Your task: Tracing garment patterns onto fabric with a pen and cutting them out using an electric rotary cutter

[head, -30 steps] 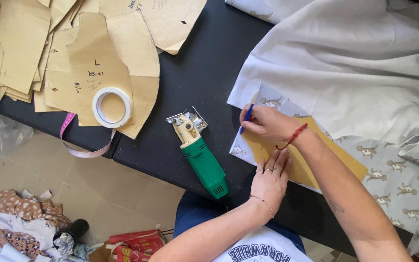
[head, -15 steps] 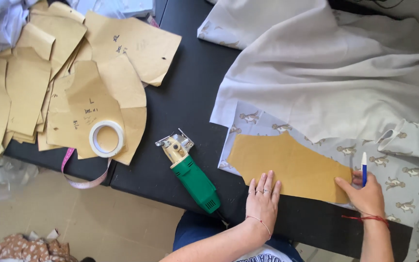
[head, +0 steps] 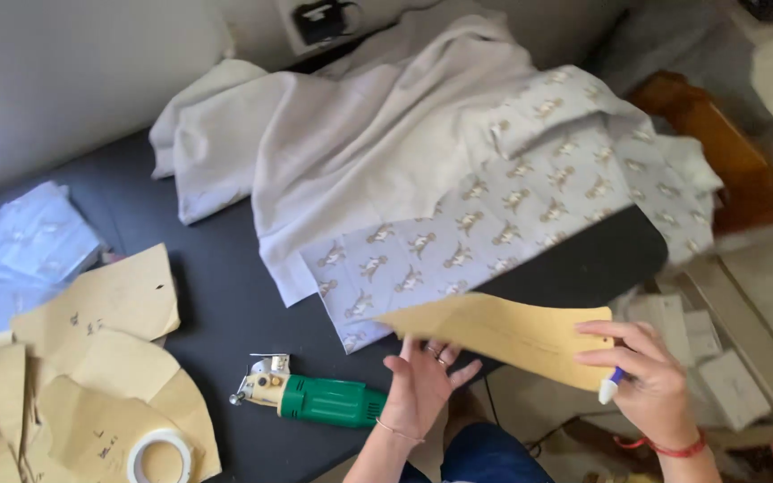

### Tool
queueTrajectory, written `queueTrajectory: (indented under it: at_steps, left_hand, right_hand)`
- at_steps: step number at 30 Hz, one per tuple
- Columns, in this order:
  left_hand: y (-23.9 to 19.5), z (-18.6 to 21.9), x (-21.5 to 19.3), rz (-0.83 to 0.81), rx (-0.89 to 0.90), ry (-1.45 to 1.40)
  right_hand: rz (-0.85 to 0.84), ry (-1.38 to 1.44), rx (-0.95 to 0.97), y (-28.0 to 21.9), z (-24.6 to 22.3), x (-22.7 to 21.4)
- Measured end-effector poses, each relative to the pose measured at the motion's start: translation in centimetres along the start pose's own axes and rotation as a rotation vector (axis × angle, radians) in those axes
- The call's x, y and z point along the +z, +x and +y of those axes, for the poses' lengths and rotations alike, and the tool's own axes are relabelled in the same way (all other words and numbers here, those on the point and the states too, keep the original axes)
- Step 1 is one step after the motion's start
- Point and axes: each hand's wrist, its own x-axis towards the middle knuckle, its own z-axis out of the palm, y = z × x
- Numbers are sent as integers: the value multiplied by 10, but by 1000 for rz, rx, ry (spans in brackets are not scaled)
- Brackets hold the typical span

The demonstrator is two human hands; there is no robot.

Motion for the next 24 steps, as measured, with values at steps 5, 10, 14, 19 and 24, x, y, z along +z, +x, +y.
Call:
queueTrajectory:
  at_steps: [5, 10, 14, 19, 24]
  left_hand:
    - [-19, -2, 66, 204, 27, 239]
    - [-34, -76, 84, 37, -78, 495]
    - [-48, -146, 94, -156, -96, 739]
    - [-73, -243, 98, -262, -276, 809]
    - [-98, -331, 116, -277, -561, 917]
  right_hand:
    - [374, -253, 143, -115, -32, -21]
    - [925, 444, 623, -232, -46, -13]
    - [1180, 1216, 551, -297, -60, -28]
    - [1182, 551, 1456, -437, -6, -17]
    - [1170, 215, 1634, -600, 21, 28]
